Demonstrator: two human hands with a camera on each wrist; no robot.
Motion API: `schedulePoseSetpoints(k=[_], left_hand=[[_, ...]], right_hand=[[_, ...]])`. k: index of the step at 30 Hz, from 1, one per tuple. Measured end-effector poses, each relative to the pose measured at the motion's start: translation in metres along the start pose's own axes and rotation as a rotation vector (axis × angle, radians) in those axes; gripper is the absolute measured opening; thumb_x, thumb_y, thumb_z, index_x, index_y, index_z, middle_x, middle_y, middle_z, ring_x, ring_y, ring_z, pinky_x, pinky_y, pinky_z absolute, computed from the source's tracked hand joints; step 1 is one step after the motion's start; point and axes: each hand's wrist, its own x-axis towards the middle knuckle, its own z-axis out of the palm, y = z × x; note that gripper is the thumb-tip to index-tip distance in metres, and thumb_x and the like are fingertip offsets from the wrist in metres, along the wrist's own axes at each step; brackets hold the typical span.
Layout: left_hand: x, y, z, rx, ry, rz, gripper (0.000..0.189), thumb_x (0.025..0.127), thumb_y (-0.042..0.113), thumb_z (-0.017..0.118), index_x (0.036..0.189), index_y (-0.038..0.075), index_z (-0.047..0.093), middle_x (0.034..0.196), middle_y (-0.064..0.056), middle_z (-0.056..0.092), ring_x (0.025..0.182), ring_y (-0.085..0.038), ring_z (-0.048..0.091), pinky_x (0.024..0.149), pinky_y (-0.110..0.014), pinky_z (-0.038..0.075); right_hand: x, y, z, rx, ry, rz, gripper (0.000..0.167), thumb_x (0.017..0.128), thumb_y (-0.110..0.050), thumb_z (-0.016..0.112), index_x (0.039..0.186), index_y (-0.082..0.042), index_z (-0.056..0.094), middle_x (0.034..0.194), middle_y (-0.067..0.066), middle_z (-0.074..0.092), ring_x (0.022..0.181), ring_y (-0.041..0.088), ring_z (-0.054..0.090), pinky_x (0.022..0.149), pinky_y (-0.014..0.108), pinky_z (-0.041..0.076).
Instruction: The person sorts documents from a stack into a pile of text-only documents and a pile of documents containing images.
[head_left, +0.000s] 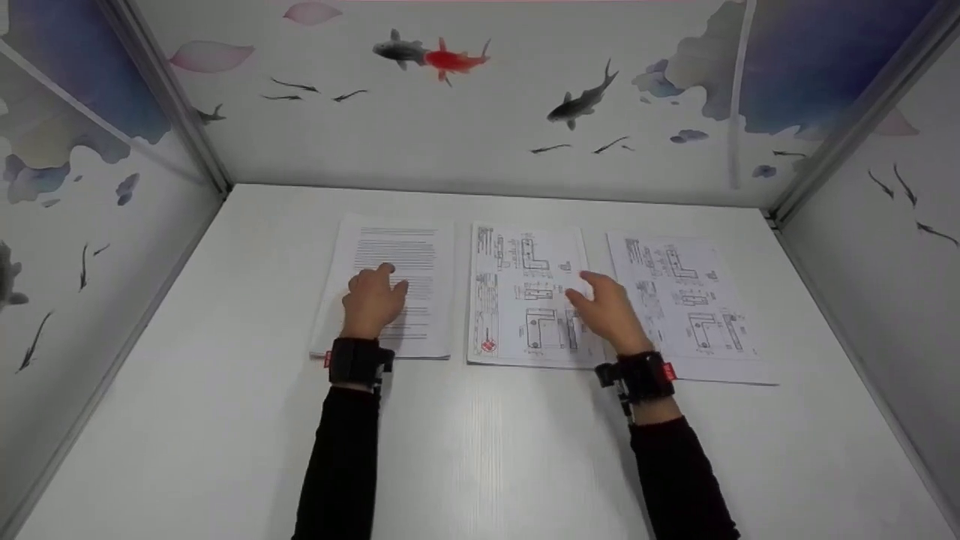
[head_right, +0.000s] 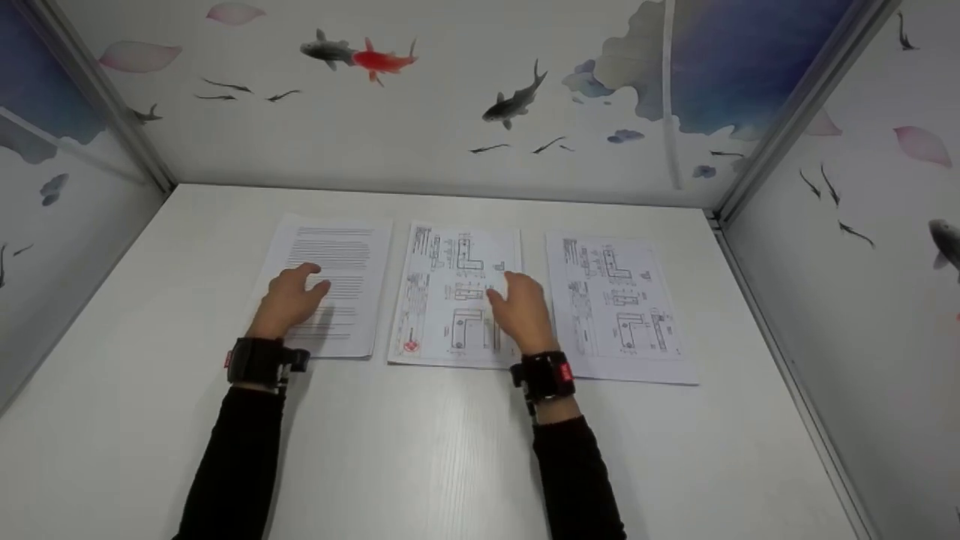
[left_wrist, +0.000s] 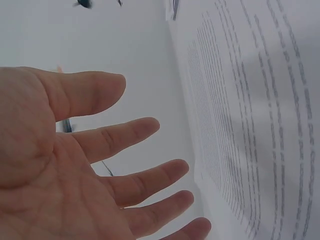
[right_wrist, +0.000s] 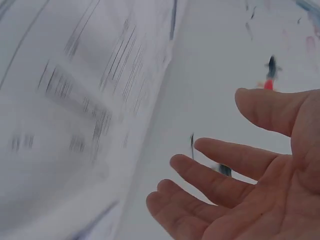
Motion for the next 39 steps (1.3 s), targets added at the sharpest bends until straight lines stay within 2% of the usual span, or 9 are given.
schedulePoseSetpoints(k=[7, 10, 16, 20, 24, 31, 34, 36, 39], left_hand=[[-0.004, 0.023, 0.018, 0.03, -0.019, 0.093, 0.044, 0.089, 0.03, 0.05, 0.125, 0.004, 0.049, 0.113, -0.02, 0.051, 0.105, -0.035, 0.045, 0.077, -0.054, 0.04], [-0.006, 0.031, 0.023, 0.009, -0.023, 0.13, 0.043, 0.089, 0.029, 0.051, 0.124, 0.005, 0.049, 0.111, -0.019, 0.053, 0.1, -0.033, 0.049, 0.074, -0.05, 0.043], [-0.01, 0.038, 0.031, -0.027, -0.028, 0.15, 0.041, 0.087, 0.029, 0.053, 0.122, 0.006, 0.052, 0.107, -0.016, 0.056, 0.092, -0.028, 0.055, 0.069, -0.043, 0.047], [-0.011, 0.042, 0.033, -0.015, -0.028, 0.156, 0.042, 0.087, 0.03, 0.054, 0.121, 0.006, 0.053, 0.107, -0.015, 0.056, 0.092, -0.027, 0.055, 0.069, -0.042, 0.047], [-0.011, 0.044, 0.033, -0.014, -0.037, 0.162, 0.047, 0.085, 0.034, 0.056, 0.123, 0.007, 0.051, 0.111, -0.015, 0.054, 0.098, -0.028, 0.052, 0.073, -0.043, 0.046], [-0.012, 0.048, 0.034, -0.037, -0.022, 0.172, 0.053, 0.081, 0.04, 0.061, 0.122, 0.007, 0.052, 0.112, -0.014, 0.054, 0.101, -0.026, 0.051, 0.077, -0.042, 0.045], [-0.012, 0.049, 0.036, -0.041, -0.02, 0.171, 0.053, 0.081, 0.04, 0.061, 0.122, 0.007, 0.052, 0.112, -0.013, 0.054, 0.1, -0.025, 0.051, 0.077, -0.042, 0.044], [-0.012, 0.05, 0.037, -0.046, -0.021, 0.168, 0.052, 0.081, 0.039, 0.061, 0.121, 0.007, 0.053, 0.111, -0.013, 0.055, 0.099, -0.026, 0.052, 0.077, -0.041, 0.044], [-0.012, 0.052, 0.037, -0.056, -0.027, 0.161, 0.052, 0.083, 0.038, 0.06, 0.123, 0.007, 0.051, 0.114, -0.014, 0.053, 0.101, -0.026, 0.051, 0.078, -0.041, 0.044]], right_hand=[[-0.009, 0.061, -0.035, -0.325, -0.061, 0.184, 0.078, 0.082, -0.048, 0.055, 0.132, 0.007, 0.031, 0.126, 0.031, 0.037, 0.116, 0.047, 0.029, 0.081, 0.073, 0.014], [-0.011, 0.074, -0.04, -0.39, -0.084, 0.22, 0.086, 0.079, -0.055, 0.055, 0.131, 0.008, 0.029, 0.122, 0.035, 0.034, 0.112, 0.051, 0.027, 0.075, 0.077, 0.013], [-0.011, 0.082, -0.039, -0.354, -0.142, 0.284, 0.098, 0.077, -0.058, 0.055, 0.137, 0.007, 0.013, 0.13, 0.038, 0.019, 0.118, 0.053, 0.018, 0.08, 0.071, 0.021], [-0.009, 0.083, -0.04, -0.326, -0.186, 0.266, 0.094, 0.081, -0.048, 0.056, 0.139, 0.005, 0.004, 0.132, 0.04, 0.014, 0.118, 0.055, 0.016, 0.085, 0.067, 0.024], [-0.008, 0.083, -0.045, -0.288, -0.208, 0.211, 0.084, 0.085, -0.04, 0.054, 0.14, 0.001, 0.005, 0.135, 0.036, 0.018, 0.121, 0.051, 0.02, 0.091, 0.062, 0.024], [-0.013, 0.085, -0.058, -0.178, -0.222, 0.181, 0.078, 0.085, -0.042, 0.054, 0.142, -0.006, 0.014, 0.141, 0.024, 0.021, 0.124, 0.042, 0.024, 0.094, 0.055, 0.026], [-0.015, 0.086, -0.059, -0.194, -0.208, 0.177, 0.072, 0.088, -0.036, 0.052, 0.142, -0.006, 0.016, 0.138, 0.024, 0.027, 0.118, 0.04, 0.035, 0.089, 0.053, 0.033], [-0.015, 0.087, -0.057, -0.218, -0.182, 0.164, 0.066, 0.089, -0.024, 0.05, 0.143, -0.01, 0.014, 0.134, 0.025, 0.033, 0.108, 0.037, 0.045, 0.078, 0.048, 0.042], [-0.014, 0.088, -0.053, -0.273, -0.139, 0.136, 0.065, 0.089, -0.008, 0.045, 0.143, -0.022, 0.012, 0.126, 0.025, 0.041, 0.092, 0.031, 0.05, 0.062, 0.037, 0.044]])
